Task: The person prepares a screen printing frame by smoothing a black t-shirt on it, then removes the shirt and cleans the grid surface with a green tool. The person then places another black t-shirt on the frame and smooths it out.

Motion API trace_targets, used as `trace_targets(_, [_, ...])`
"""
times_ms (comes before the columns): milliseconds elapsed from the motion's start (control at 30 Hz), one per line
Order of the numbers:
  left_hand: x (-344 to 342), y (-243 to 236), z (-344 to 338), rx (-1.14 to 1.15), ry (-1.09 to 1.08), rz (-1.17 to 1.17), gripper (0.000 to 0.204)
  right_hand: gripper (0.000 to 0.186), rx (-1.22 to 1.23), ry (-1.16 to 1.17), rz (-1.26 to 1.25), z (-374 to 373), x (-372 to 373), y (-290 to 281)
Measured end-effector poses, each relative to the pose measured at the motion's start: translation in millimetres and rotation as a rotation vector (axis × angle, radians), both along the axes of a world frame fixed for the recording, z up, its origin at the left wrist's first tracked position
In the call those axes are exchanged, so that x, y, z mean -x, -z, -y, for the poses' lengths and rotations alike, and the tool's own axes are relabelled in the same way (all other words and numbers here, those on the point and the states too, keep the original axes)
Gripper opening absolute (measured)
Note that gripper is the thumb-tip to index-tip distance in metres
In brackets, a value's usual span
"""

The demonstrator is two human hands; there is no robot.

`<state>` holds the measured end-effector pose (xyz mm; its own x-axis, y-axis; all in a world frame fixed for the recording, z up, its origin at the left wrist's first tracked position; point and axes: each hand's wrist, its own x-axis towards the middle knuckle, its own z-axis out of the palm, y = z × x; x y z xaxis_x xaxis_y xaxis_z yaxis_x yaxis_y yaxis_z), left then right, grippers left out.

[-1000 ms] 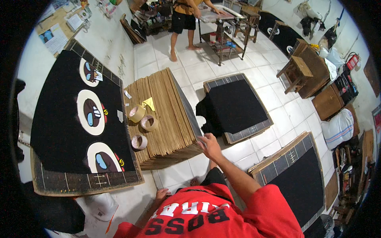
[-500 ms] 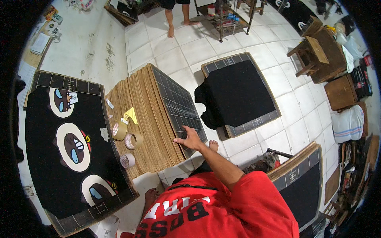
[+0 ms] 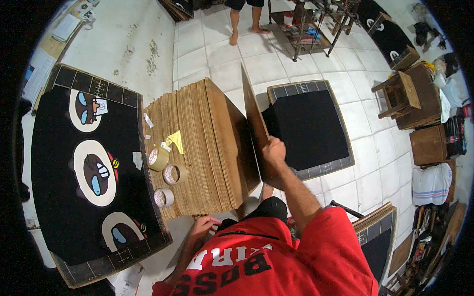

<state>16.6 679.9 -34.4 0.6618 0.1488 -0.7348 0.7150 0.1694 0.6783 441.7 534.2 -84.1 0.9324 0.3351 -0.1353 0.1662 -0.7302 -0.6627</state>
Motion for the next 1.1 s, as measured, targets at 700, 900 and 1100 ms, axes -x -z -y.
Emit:
trace_targets(700, [-277.5, -163.5, 4.2, 0.822, -0.35, 0.778, 0.101, 0.046, -0.05, -0.101, 0.896, 271.3, 263.1, -342.9])
trace_targets(900, [-164.7, -149.9, 26.2, 0.78, -0.267, 0.744, 0.1, 0.038, 0.205, 0.101, 1.144, 359.2, 282.1, -339.7])
trace_targets(1100, [-137.9, -180.6, 149.2, 0.889, -0.085, 0.707, 0.1, 0.055, -0.467, 0.94, 0.443, 452.0, 330.1, -328.7])
